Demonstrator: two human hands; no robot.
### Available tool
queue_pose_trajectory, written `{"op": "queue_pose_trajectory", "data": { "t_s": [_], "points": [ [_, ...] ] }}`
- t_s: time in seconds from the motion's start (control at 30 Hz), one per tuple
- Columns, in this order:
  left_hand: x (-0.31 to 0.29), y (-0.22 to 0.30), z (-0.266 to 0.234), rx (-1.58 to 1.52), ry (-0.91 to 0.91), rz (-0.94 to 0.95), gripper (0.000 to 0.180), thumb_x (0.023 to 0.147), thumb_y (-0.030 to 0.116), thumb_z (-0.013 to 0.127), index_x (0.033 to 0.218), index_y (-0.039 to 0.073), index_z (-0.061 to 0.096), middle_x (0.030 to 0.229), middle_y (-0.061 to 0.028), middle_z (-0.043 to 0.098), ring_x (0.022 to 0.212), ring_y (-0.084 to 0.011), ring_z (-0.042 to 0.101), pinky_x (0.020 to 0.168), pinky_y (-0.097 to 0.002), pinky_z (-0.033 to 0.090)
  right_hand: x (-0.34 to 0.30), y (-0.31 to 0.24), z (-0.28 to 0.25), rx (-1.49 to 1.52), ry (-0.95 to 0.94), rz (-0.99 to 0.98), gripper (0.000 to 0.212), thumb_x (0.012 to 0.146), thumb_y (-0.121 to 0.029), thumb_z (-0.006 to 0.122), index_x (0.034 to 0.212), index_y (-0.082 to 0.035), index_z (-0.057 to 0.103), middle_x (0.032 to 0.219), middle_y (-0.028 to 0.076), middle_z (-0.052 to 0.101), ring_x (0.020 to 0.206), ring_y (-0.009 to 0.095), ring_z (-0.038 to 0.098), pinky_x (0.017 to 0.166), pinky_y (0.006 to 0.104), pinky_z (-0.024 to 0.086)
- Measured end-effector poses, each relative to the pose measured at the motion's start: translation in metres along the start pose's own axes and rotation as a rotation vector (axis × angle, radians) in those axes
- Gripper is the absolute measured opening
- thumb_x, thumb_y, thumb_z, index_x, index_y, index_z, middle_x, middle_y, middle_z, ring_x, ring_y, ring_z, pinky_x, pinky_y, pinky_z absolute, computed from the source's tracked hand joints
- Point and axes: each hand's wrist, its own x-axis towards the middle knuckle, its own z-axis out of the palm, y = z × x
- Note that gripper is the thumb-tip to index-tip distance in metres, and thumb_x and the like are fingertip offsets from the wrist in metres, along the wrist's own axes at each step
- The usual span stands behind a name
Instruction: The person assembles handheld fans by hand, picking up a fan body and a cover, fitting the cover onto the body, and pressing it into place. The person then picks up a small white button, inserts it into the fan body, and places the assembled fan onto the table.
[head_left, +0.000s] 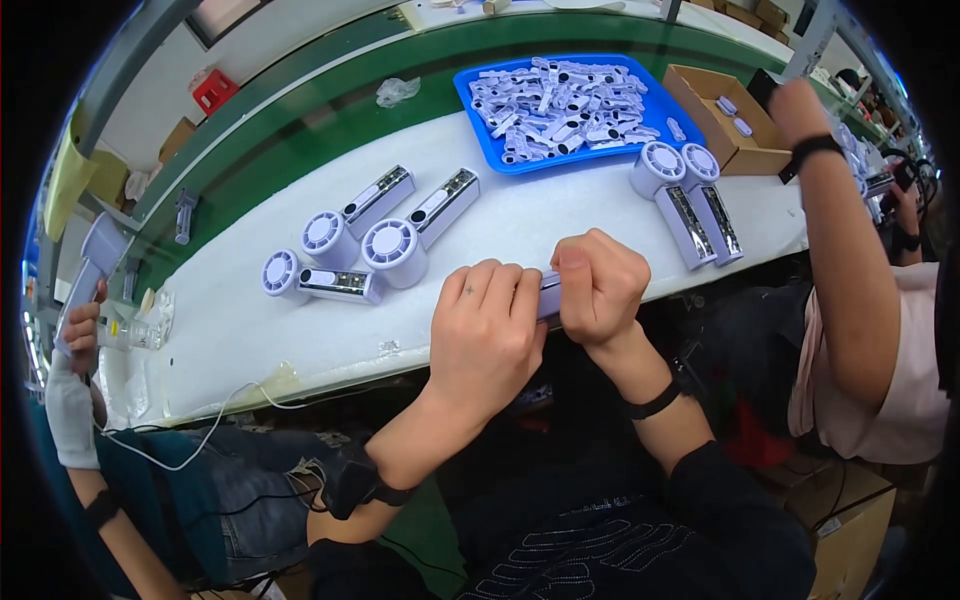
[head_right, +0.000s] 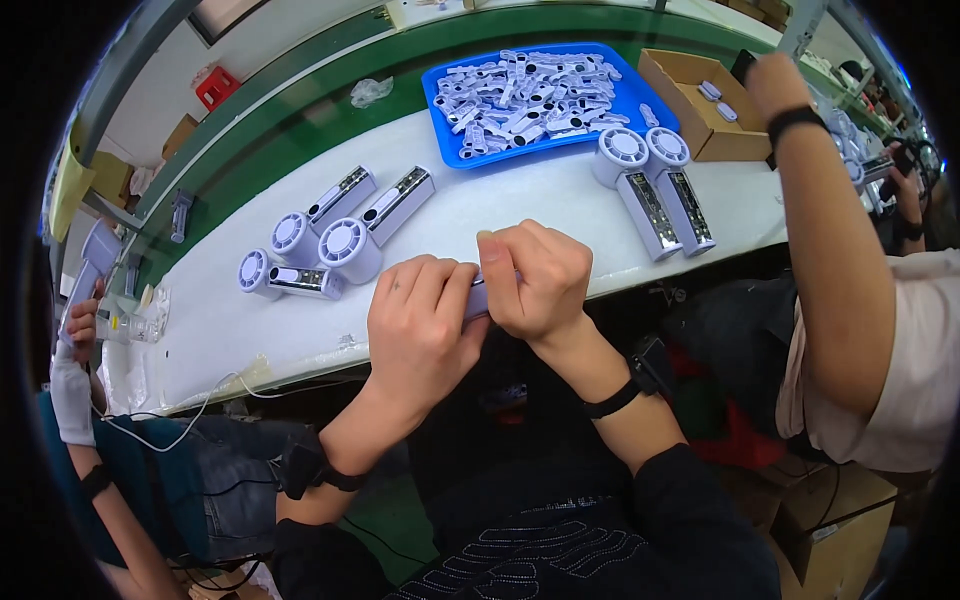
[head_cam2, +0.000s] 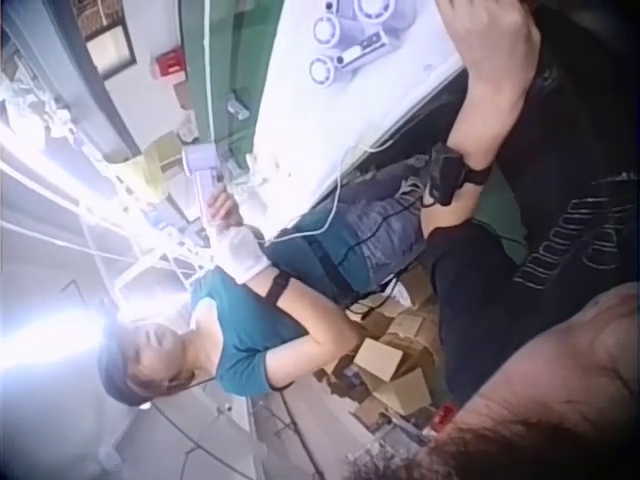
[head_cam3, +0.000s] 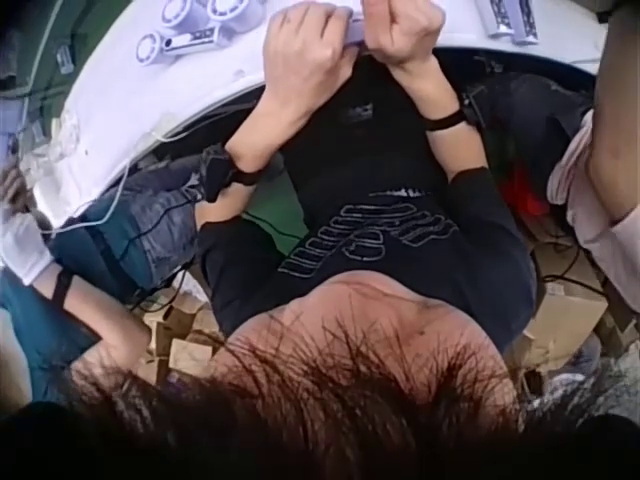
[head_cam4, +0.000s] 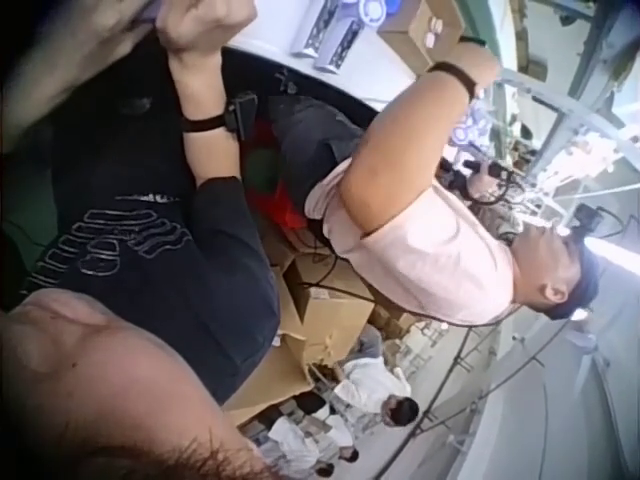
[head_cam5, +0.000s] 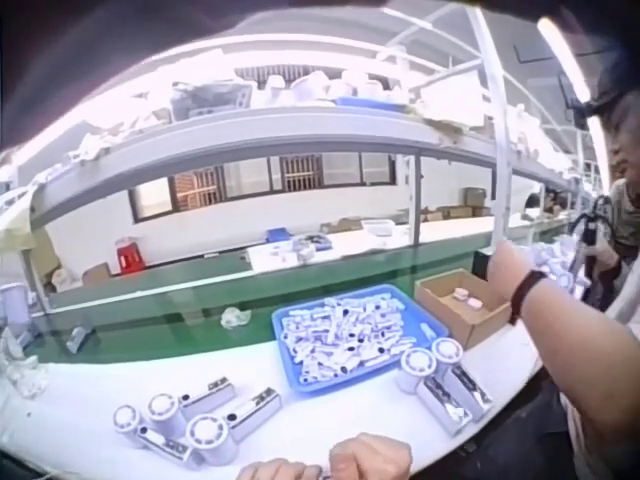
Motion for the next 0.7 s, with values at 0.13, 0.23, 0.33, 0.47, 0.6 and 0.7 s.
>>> {"op": "queue_pose_trajectory", "data": {
  "t_s": [0.13, 0.23, 0.33, 0.47, 0.6, 0.7],
  "points": [
    [-0.010, -0.001, 0.010, 0.070, 0.106, 0.061, 0.038, 0.077, 0.010, 0.080, 0.113, 0.000, 0.073, 0.104, -0.0108, 0.067, 0.102, -0.0277, 0.067, 0.092, -0.0415, 0.051, -0.003, 0.000, -0.008, 0.070, -0.063, -0.136, 0.023, 0.104, -0.009, 0.058, 0.095, 0.003, 0.074, 0.074, 0.014, 0.068, 0.062, 0.028, 0.066, 0.059, 0.0344, 0.051],
    [-0.017, 0.006, 0.011, 0.143, 0.105, 0.057, 0.043, 0.074, 0.010, 0.083, 0.114, 0.001, 0.073, 0.108, -0.0088, 0.068, 0.105, -0.0276, 0.067, 0.094, -0.0442, 0.049, -0.019, 0.000, -0.010, 0.069, -0.024, -0.044, 0.019, 0.104, -0.005, 0.060, 0.110, 0.005, 0.075, 0.081, 0.015, 0.072, 0.067, 0.026, 0.069, 0.063, 0.0330, 0.054],
    [-0.013, 0.008, 0.010, 0.163, 0.088, 0.032, 0.043, 0.074, 0.010, 0.083, 0.115, 0.002, 0.073, 0.109, -0.0082, 0.068, 0.106, -0.0272, 0.067, 0.095, -0.0449, 0.049, -0.016, 0.001, -0.006, 0.085, -0.057, 0.009, 0.019, 0.105, -0.004, 0.061, 0.115, 0.005, 0.075, 0.084, 0.015, 0.073, 0.069, 0.025, 0.070, 0.065, 0.0330, 0.055],
    [-0.006, 0.009, 0.005, 0.129, 0.031, -0.028, 0.041, 0.077, 0.011, 0.080, 0.116, 0.002, 0.073, 0.110, -0.0091, 0.067, 0.108, -0.0268, 0.067, 0.094, -0.0443, 0.048, -0.014, 0.001, -0.009, 0.138, -0.068, 0.080, 0.019, 0.107, -0.004, 0.061, 0.117, 0.005, 0.074, 0.085, 0.015, 0.074, 0.068, 0.024, 0.070, 0.064, 0.0322, 0.055],
    [-0.001, 0.007, 0.000, 0.092, -0.043, -0.041, 0.045, 0.075, 0.010, 0.082, 0.118, 0.002, 0.072, 0.115, -0.0096, 0.068, 0.111, -0.0274, 0.066, 0.095, -0.0459, 0.048, -0.012, 0.003, -0.006, 0.142, -0.061, 0.096, 0.018, 0.108, -0.006, 0.062, 0.114, 0.005, 0.074, 0.084, 0.014, 0.074, 0.065, 0.022, 0.069, 0.062, 0.0305, 0.054],
    [0.003, 0.002, -0.003, 0.063, -0.097, -0.035, 0.049, 0.073, 0.010, 0.084, 0.119, 0.001, 0.071, 0.117, -0.0102, 0.068, 0.113, -0.0278, 0.066, 0.095, -0.0465, 0.047, -0.010, 0.001, -0.003, 0.132, -0.050, 0.117, 0.016, 0.108, -0.007, 0.063, 0.109, 0.005, 0.074, 0.083, 0.014, 0.074, 0.062, 0.021, 0.069, 0.059, 0.0299, 0.053]
  ]
}}
